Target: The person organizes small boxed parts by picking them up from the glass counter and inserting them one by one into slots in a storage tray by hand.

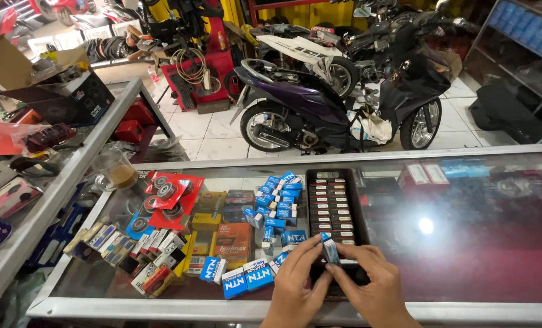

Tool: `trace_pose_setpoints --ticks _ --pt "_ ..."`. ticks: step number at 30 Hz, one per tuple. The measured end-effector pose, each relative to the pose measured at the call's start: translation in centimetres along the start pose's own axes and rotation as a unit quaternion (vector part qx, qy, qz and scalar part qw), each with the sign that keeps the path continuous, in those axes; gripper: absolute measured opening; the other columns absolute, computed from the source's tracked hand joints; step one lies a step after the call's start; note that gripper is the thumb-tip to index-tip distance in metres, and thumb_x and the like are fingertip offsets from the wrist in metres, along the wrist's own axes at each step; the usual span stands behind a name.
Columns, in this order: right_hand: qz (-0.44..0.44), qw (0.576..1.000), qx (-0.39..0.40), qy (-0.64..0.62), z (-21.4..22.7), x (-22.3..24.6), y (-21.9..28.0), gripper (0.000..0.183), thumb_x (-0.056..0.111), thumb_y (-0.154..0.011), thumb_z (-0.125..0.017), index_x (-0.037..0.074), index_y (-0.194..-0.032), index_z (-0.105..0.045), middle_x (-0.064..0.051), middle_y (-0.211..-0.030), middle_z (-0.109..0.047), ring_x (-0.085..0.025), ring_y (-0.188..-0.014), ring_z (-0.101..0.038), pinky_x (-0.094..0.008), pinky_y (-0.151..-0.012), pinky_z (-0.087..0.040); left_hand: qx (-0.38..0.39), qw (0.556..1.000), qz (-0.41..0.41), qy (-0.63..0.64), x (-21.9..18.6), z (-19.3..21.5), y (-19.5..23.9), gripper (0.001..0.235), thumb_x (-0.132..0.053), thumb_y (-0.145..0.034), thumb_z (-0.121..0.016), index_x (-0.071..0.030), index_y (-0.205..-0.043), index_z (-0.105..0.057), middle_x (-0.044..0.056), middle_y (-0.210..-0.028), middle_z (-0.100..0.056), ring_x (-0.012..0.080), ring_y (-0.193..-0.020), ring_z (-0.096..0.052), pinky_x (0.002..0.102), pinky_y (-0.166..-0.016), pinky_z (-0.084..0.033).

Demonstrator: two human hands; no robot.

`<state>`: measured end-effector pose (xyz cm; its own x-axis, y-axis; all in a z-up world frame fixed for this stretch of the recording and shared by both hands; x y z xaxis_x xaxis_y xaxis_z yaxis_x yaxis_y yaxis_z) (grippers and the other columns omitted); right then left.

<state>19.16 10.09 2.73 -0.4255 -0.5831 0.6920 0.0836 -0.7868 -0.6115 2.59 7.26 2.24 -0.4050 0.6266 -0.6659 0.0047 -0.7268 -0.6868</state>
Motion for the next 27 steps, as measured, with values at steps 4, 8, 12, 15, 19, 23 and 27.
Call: trace_pose_setpoints --ticks 4,8,12,15,19,23,27 --pt "-0.002 1.0 0.002 -0.002 0.0 0.1 -0.1 0.041 0.007 -0.07 -0.086 0.004 -0.11 -0.076 -0.009 -0.099 -0.08 -0.022 -0.091 -0.074 -0.033 -0.076 -0.06 -0.003 1.0 0.003 -0.002 0.1 -0.1 0.0 0.05 0.001 -0.078 -0.08 0.006 -0.126 -0.065 0.022 -0.137 -0.066 0.0373 -0.124 -0.068 0.041 -0.103 -0.055" --pt "-0.008 1.0 0.003 0.004 0.0 0.1 -0.1 0.04 0.008 -0.07 -0.086 0.004 -0.109 -0.076 -0.009 -0.098 -0.08 -0.022 -0.09 -0.075 -0.033 -0.076 -0.06 -0.004 1.0 0.015 0.001 0.1 -0.2 -0.1 0.049 0.001 -0.078 -0.081 0.006 -0.124 -0.066 0.021 -0.136 -0.067 0.0364 -0.122 -0.07 0.04 -0.1 -0.057" --pt "-0.011 1.0 0.007 0.002 0.0 0.0 0.0 0.041 0.008 -0.069 -0.086 0.005 -0.109 -0.076 -0.009 -0.098 -0.08 -0.022 -0.092 -0.075 -0.033 -0.077 -0.06 -0.004 1.0 0.016 -0.003 0.0 -0.2 0.0 0.048 0.001 -0.078 -0.08 0.006 -0.123 -0.066 0.021 -0.136 -0.067 0.0367 -0.122 -0.07 0.04 -0.101 -0.057" --pt "-0.016 1.0 0.011 0.0 -0.1 -0.1 -0.2 0.041 0.008 -0.069 -0.086 0.005 -0.108 -0.076 -0.009 -0.097 -0.08 -0.021 -0.093 -0.075 -0.033 -0.076 -0.06 -0.004 1.0 0.011 -0.007 0.0 -0.1 -0.1 0.048 0.001 -0.078 -0.08 0.007 -0.123 -0.066 0.021 -0.135 -0.067 0.0371 -0.121 -0.069 0.041 -0.101 -0.056" --pt "-0.097 0.993 0.057 -0.027 0.3 -0.5 -0.9 0.038 0.008 -0.069 -0.087 0.004 -0.106 -0.078 -0.01 -0.094 -0.08 -0.018 -0.086 -0.077 -0.032 -0.075 -0.059 -0.005 1.0 0.005 -0.014 -0.1 -0.1 -0.3 0.044 -0.001 -0.079 -0.082 0.006 -0.12 -0.066 0.021 -0.131 -0.067 0.0365 -0.117 -0.07 0.04 -0.098 -0.057" --pt "-0.202 0.961 0.168 -0.082 0.6 -0.7 -3.2 0.027 0.009 -0.072 -0.084 0.002 -0.098 -0.077 -0.008 -0.085 -0.084 -0.014 -0.08 -0.078 -0.03 -0.073 -0.062 0.009 0.998 -0.033 -0.05 -1.1 0.0 -0.8 0.046 -0.006 -0.077 -0.085 0.005 -0.116 -0.065 0.021 -0.122 -0.066 0.0382 -0.111 -0.067 0.042 -0.093 -0.055" --pt "-0.217 0.947 0.235 -0.04 1.2 0.4 -5.8 0.027 0.009 -0.077 -0.079 0.003 -0.103 -0.075 -0.009 -0.081 -0.082 -0.015 -0.072 -0.072 -0.033 -0.067 -0.059 0.061 0.996 -0.035 -0.056 -1.7 1.2 -2.3 0.037 -0.007 -0.084 -0.082 0.0 -0.118 -0.066 0.016 -0.115 -0.067 0.0359 -0.105 -0.067 0.041 -0.088 -0.055"
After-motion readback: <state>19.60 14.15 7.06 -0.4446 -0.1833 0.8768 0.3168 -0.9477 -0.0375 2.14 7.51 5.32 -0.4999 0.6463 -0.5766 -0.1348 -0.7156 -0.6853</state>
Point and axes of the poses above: each hand's wrist, its own y-axis away from the middle knuckle, its own z-axis out of the back of the hand, x = y × z, the point moved 3 cm from there along -y, towards the middle knuckle
